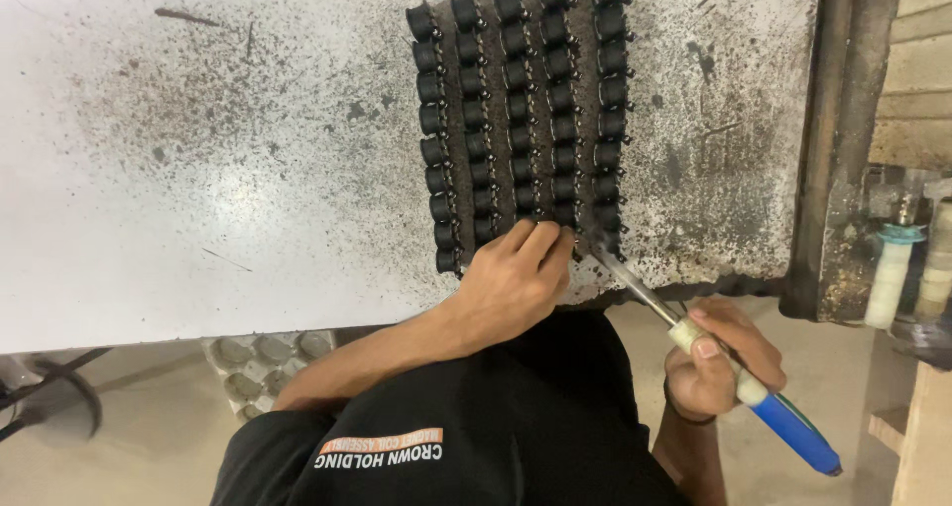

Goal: The person solders wire terminals onto black cylindrical components arranged in rows on a workbench, using a soldering iron on each part in turn. They then touch each component with a red test probe, and finally move the finished components into plastic trays.

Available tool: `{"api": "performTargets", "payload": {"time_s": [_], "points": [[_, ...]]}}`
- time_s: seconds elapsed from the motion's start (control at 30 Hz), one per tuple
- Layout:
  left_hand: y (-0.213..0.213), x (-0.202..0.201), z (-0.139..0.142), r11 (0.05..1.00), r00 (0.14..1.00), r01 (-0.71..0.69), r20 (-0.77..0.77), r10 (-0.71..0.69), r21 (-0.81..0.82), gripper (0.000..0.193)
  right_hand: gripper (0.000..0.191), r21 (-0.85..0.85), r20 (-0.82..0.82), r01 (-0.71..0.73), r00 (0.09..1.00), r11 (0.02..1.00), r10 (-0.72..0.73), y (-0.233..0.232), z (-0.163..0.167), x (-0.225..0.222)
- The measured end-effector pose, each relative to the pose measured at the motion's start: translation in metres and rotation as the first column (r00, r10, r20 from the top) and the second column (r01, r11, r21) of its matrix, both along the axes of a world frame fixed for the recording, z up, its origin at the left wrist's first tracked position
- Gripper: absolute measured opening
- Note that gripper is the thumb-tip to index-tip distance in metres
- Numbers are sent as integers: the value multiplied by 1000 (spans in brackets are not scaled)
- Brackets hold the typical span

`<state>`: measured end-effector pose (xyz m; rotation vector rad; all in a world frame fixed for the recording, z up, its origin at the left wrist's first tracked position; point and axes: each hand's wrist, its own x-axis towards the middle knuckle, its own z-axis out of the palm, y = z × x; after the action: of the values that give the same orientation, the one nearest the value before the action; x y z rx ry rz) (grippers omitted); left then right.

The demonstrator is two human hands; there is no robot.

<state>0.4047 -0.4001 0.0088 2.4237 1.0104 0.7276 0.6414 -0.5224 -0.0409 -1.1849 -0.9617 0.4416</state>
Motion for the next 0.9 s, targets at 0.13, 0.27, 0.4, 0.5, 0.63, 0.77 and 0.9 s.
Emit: {"api": "performTargets", "payload": {"time_s": [0.13,0.27,0.4,0.5,0.63,0.77,0.9], "points": [[-4,-3,0,997,1000,-7,25,9,-75,48,30,-30,2,7,1000,1000,-7,-4,1,-6],[-5,-4,-4,998,999,-11,42,14,-65,42,29,-47,19,-11,1000,999,12,-6,-2,-7],[-5,-3,-7,994,1000,10,29,-7,-109,41,23,-7,31,11,999,1000,-11,-8,-8,-7],[-5,1,-10,991,999,25,36,-20,-132,40,24,-12,3,0,1000,1000,0,-11,-12,-7],[-5,4,-11,992,998,32,60,-24,-119,39,25,-21,-76,42,996,999,-44,-14,-14,-7],[-6,4,-11,990,996,28,86,-17,-135,34,24,-136,-139,50,988,989,-69,-12,-9,-10],[-4,3,-12,982,997,24,80,-9,-186,35,24,-57,48,23,999,998,-20,-11,0,-13]]}}
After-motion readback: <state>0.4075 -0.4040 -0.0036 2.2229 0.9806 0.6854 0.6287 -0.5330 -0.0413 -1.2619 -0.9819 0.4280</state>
